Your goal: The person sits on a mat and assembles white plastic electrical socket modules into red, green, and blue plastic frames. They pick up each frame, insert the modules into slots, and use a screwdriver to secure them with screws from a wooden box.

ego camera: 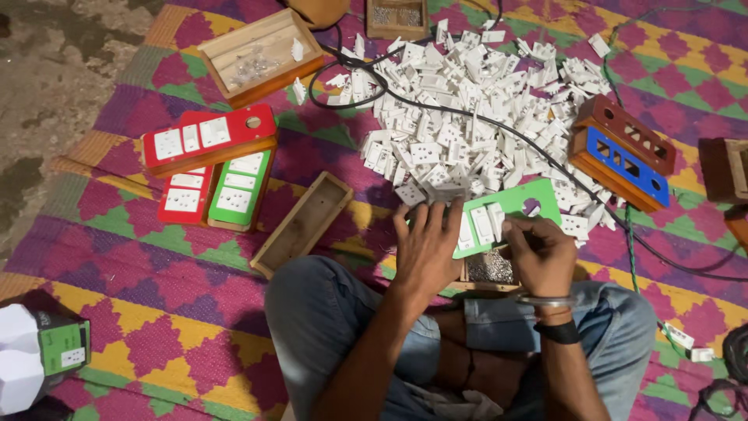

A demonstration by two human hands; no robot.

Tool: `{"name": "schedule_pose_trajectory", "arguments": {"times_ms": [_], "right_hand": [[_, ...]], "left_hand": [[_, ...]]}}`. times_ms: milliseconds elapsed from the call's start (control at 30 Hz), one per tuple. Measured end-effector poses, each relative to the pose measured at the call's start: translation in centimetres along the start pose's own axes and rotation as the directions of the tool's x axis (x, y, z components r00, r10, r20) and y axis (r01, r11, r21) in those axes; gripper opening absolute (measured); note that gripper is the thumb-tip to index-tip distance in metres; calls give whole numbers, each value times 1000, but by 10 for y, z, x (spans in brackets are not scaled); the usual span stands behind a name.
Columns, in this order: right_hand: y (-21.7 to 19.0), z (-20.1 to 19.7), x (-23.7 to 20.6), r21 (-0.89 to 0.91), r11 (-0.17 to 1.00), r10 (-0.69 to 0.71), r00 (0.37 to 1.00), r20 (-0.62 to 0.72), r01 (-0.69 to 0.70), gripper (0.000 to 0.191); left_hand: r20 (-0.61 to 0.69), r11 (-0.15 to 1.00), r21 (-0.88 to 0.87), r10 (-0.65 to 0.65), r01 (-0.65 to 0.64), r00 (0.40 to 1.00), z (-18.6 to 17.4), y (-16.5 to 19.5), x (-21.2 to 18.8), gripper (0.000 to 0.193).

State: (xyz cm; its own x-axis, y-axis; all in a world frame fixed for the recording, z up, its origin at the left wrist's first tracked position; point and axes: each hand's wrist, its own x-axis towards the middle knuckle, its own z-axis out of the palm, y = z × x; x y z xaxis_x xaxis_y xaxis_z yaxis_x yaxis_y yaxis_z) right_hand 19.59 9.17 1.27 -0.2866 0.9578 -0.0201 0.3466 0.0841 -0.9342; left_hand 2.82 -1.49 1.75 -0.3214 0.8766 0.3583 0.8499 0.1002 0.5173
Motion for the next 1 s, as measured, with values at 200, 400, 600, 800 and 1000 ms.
{"name": "schedule_pose_trajectory", "arguments": {"times_ms": [200,400,600,800,1000], "right_hand": [[-26,7,-12,-375,844,-409,912,15,384,20],[-36,16,-14,-395,800,-474,879,49,453,12],[4,1,-13,-213,938,-281,960,0,274,7],[63,39,-20,-500,724,-230,849,475,476,41],[92,84,-37,-604,665,-201,884,421,439,24]], "left_hand": [[50,999,14,-43,42,998,-3,1,0,89],[26,999,29,-24,23,999,-3,1,0,89],[12,993,65,-103,102,995,-6,-12,4,93],[-71,981,47,-185,189,980,-13,-23,7,90],[-93,982,131,-123,135,988,-6,-19,3,81]]}}
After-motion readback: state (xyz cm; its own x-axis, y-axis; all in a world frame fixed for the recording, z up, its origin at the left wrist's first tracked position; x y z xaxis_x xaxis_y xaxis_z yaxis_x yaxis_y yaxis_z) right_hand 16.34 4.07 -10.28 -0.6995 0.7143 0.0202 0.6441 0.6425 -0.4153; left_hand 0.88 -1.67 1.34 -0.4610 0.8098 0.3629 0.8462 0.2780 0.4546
